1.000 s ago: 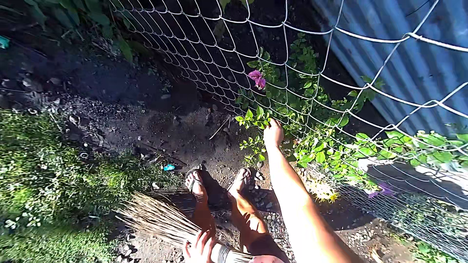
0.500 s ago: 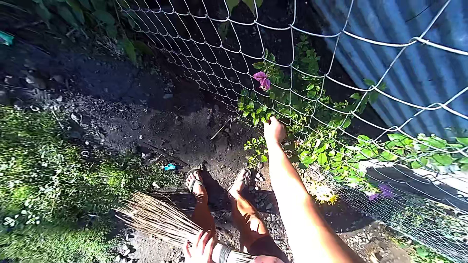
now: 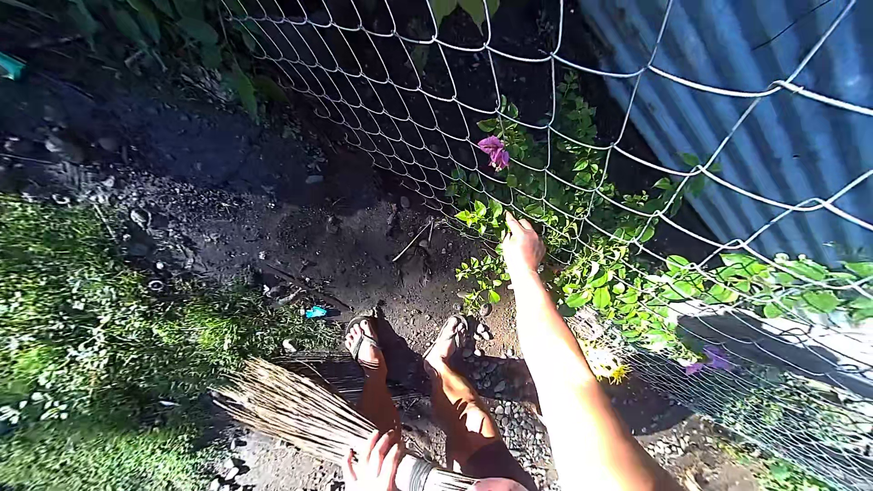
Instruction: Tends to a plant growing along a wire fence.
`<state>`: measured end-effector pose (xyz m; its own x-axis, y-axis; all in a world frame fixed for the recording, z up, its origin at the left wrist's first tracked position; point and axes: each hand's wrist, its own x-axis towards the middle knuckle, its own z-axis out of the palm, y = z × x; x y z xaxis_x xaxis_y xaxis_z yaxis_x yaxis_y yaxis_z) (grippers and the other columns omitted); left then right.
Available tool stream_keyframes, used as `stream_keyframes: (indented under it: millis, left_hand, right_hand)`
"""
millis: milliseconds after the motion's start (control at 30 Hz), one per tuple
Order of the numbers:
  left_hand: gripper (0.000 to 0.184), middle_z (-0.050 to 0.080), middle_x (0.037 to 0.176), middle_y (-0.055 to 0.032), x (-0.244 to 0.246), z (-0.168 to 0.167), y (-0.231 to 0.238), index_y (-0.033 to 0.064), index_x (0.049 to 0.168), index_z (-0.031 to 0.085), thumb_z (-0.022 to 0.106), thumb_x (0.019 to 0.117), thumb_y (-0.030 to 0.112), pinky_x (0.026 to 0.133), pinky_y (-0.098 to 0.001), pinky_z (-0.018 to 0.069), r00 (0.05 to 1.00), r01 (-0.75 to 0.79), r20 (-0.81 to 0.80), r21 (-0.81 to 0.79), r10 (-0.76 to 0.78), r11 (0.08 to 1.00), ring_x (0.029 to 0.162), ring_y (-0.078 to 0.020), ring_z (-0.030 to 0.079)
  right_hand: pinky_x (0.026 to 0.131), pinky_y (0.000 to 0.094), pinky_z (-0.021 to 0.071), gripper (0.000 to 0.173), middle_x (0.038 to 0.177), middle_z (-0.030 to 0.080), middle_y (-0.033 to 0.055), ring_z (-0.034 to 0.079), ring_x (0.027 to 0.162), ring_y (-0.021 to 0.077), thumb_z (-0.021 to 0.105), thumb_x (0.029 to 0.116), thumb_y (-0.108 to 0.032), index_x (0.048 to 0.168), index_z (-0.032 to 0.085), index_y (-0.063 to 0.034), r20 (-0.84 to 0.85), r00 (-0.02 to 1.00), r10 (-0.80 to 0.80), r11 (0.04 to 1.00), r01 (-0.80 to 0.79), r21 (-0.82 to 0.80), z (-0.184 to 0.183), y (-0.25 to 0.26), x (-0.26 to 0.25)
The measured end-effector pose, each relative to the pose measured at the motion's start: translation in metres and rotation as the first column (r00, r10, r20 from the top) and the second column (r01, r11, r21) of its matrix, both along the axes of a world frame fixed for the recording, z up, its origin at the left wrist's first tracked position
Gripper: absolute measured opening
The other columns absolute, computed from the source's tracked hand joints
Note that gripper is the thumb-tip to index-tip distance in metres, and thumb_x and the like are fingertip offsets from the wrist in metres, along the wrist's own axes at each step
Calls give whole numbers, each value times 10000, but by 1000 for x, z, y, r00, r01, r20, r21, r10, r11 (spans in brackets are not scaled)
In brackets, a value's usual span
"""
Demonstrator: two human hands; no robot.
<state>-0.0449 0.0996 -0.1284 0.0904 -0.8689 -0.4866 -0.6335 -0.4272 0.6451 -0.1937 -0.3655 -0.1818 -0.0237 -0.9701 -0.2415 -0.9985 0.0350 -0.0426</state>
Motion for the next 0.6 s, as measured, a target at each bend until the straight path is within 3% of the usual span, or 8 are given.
stream_keyframes:
  millis: [133,233,333,400,500,600]
  left_hand:
    - [524,673,1315,-230,2,2,-3,34,1170,746,862,666,114,1076,-815,266,1000,10,-12,17,-10,1000,1343,-525,519]
    - [555,672,1322,-216,3,2,-2,50,1179,742,869,642,106,1079,-810,270,1000,17,-5,15,-16,1000,1352,-510,518]
    - [546,672,1324,-215,4,2,-2,52,1183,741,869,656,121,1079,-808,273,1000,24,-4,19,-24,1000,1353,-510,517]
    - [539,675,1317,-217,3,2,-1,46,1175,742,870,656,115,1078,-806,277,1000,19,-7,12,-19,1000,1347,-513,522]
    - [542,682,1305,-213,4,1,-1,50,1169,742,871,645,110,1065,-812,286,1000,16,1,-4,-16,1000,1336,-510,533]
    - [547,678,1311,-211,5,1,-1,51,1169,741,869,641,112,1070,-809,283,1000,18,0,-6,-18,1000,1343,-506,528]
  right_hand:
    - [757,620,542,300,1235,696,134,701,980,388,599,993,-126,1251,747,-161,56,995,82,996,-80,-29,0,4,2]
    - [850,585,541,248,1213,693,141,657,1117,373,585,989,-94,1152,772,-108,62,990,128,992,-126,-31,-6,8,3]
    - [934,556,531,234,1233,691,140,603,1233,364,597,976,-73,1144,760,-70,29,985,169,985,-170,16,-10,11,5]
    - [956,554,526,224,1232,697,138,604,1239,364,620,969,-76,1146,756,-54,10,985,172,984,-172,39,-12,14,6]
    - [982,546,516,225,1221,702,159,622,1213,365,600,974,-50,1133,757,-27,45,994,98,994,-100,48,-11,16,7]
    - [983,574,510,260,1285,679,146,634,1205,356,560,1002,-94,1181,743,-52,54,994,-94,988,86,130,-6,16,10]
